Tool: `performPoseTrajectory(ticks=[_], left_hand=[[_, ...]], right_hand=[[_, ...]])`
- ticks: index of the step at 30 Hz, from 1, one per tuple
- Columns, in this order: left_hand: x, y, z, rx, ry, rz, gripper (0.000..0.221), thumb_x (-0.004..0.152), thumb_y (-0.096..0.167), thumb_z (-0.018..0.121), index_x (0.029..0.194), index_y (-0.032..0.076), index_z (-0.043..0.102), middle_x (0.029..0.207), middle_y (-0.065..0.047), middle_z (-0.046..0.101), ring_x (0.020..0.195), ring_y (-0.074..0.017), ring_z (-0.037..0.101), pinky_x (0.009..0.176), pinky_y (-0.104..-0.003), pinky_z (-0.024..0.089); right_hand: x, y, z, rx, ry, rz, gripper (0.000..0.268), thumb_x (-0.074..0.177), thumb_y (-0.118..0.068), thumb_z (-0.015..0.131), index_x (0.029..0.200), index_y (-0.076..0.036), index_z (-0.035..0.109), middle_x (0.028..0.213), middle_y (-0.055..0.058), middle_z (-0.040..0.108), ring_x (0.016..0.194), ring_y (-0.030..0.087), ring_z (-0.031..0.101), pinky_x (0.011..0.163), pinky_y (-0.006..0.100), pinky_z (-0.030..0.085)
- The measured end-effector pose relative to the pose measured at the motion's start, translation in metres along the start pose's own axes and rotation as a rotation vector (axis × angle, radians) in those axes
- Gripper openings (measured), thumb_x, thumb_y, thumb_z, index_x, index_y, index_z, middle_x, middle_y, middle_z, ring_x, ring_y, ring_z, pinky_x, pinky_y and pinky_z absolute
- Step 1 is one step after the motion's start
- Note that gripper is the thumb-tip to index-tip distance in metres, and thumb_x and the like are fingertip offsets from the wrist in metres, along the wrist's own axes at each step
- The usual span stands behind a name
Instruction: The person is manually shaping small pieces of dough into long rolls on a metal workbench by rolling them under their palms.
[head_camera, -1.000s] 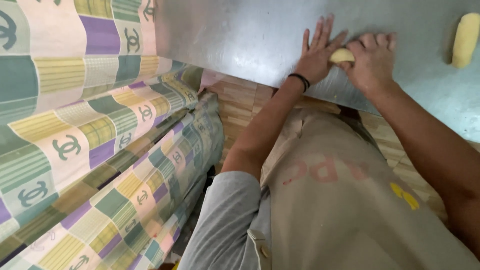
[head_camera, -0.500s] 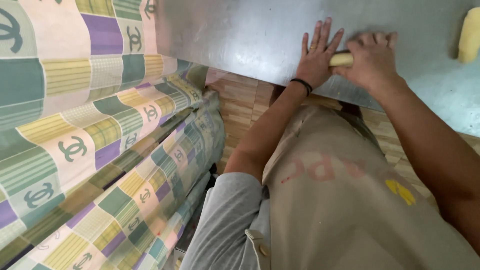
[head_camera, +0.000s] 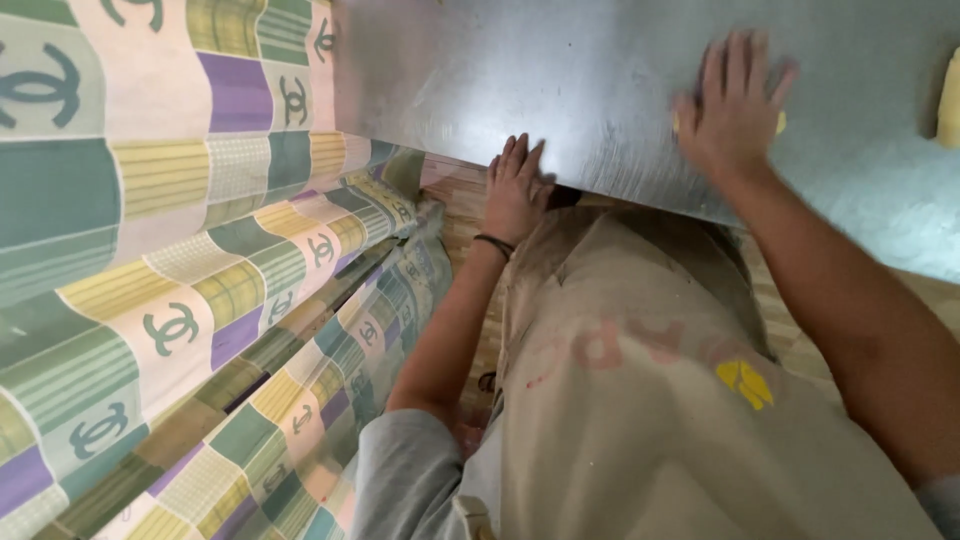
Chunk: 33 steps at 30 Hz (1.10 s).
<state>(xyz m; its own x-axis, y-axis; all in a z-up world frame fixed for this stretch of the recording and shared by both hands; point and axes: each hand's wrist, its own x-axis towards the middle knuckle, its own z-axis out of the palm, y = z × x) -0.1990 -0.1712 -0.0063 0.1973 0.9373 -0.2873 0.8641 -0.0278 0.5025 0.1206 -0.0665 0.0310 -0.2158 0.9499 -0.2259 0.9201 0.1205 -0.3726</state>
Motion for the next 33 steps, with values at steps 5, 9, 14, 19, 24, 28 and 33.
performPoseTrajectory(ticks=[5, 9, 14, 19, 24, 28, 33], left_hand=[[-0.019, -0.012, -0.041, -0.017, 0.092, -0.023, 0.073, 0.092, 0.016, 0.074, 0.157, 0.016, 0.042, 0.159, -0.017, 0.043, 0.147, -0.0374, 0.04, 0.115, -0.057, 0.037], [-0.039, -0.005, -0.046, -0.114, 0.202, -0.173, 0.057, 0.101, 0.019, 0.065, 0.151, 0.001, 0.045, 0.152, -0.025, 0.047, 0.14, -0.0422, 0.046, 0.114, -0.056, 0.04], [-0.064, 0.019, 0.005, -0.247, 0.037, -0.36, 0.059, 0.101, 0.027, 0.06, 0.153, 0.005, 0.044, 0.155, -0.021, 0.048, 0.138, -0.039, 0.049, 0.111, -0.05, 0.044], [-0.046, 0.068, 0.039, -0.392, -0.011, -0.426, 0.057, 0.101, 0.029, 0.059, 0.152, 0.006, 0.046, 0.158, -0.019, 0.046, 0.14, -0.0349, 0.05, 0.111, -0.046, 0.047], [0.001, 0.086, 0.05, -0.294, 0.111, -0.235, 0.052, 0.096, 0.03, 0.06, 0.143, 0.008, 0.056, 0.146, -0.016, 0.058, 0.124, -0.0369, 0.062, 0.1, -0.048, 0.052], [0.054, 0.087, 0.011, -0.291, 0.206, -0.102, 0.051, 0.096, 0.02, 0.064, 0.143, 0.001, 0.056, 0.143, -0.021, 0.059, 0.13, -0.0393, 0.058, 0.112, -0.048, 0.049], [0.175, 0.033, -0.014, -0.293, 0.292, 0.115, 0.047, 0.096, 0.018, 0.066, 0.141, 0.008, 0.059, 0.146, -0.017, 0.059, 0.134, -0.0351, 0.059, 0.116, -0.042, 0.047]], right_hand=[[0.075, 0.011, -0.012, 0.041, -0.001, 0.098, 0.065, 0.114, -0.044, 0.026, 0.16, 0.0, 0.036, 0.163, 0.03, 0.031, 0.149, 0.047, 0.021, 0.114, 0.068, 0.009], [0.003, 0.033, 0.026, -0.233, -0.048, -0.308, 0.096, 0.08, -0.063, 0.065, 0.156, -0.009, 0.044, 0.167, 0.019, 0.032, 0.146, 0.04, 0.035, 0.107, 0.064, 0.031], [-0.022, 0.114, -0.006, 0.228, -0.077, -0.022, 0.044, 0.09, -0.016, 0.059, 0.134, -0.011, 0.056, 0.124, 0.017, 0.062, 0.102, 0.04, 0.059, 0.083, 0.052, 0.048], [-0.012, 0.27, -0.023, 0.656, 0.486, -0.053, 0.067, 0.104, 0.011, 0.077, 0.16, 0.001, 0.041, 0.115, 0.02, 0.059, 0.095, 0.023, 0.059, 0.082, 0.033, 0.055], [-0.027, 0.254, -0.076, 0.23, 0.394, -0.203, 0.013, 0.117, -0.002, 0.069, 0.129, -0.001, 0.075, 0.111, 0.017, 0.071, 0.099, 0.036, 0.065, 0.09, 0.044, 0.052], [-0.074, 0.202, -0.064, 0.454, -0.018, 0.038, 0.025, 0.109, -0.009, 0.066, 0.132, -0.002, 0.069, 0.114, 0.017, 0.063, 0.099, 0.032, 0.06, 0.086, 0.044, 0.049], [-0.129, 0.187, -0.03, 0.346, -0.165, 0.221, 0.041, 0.102, -0.022, 0.062, 0.137, -0.003, 0.068, 0.126, 0.019, 0.071, 0.11, 0.038, 0.065, 0.094, 0.047, 0.049]])
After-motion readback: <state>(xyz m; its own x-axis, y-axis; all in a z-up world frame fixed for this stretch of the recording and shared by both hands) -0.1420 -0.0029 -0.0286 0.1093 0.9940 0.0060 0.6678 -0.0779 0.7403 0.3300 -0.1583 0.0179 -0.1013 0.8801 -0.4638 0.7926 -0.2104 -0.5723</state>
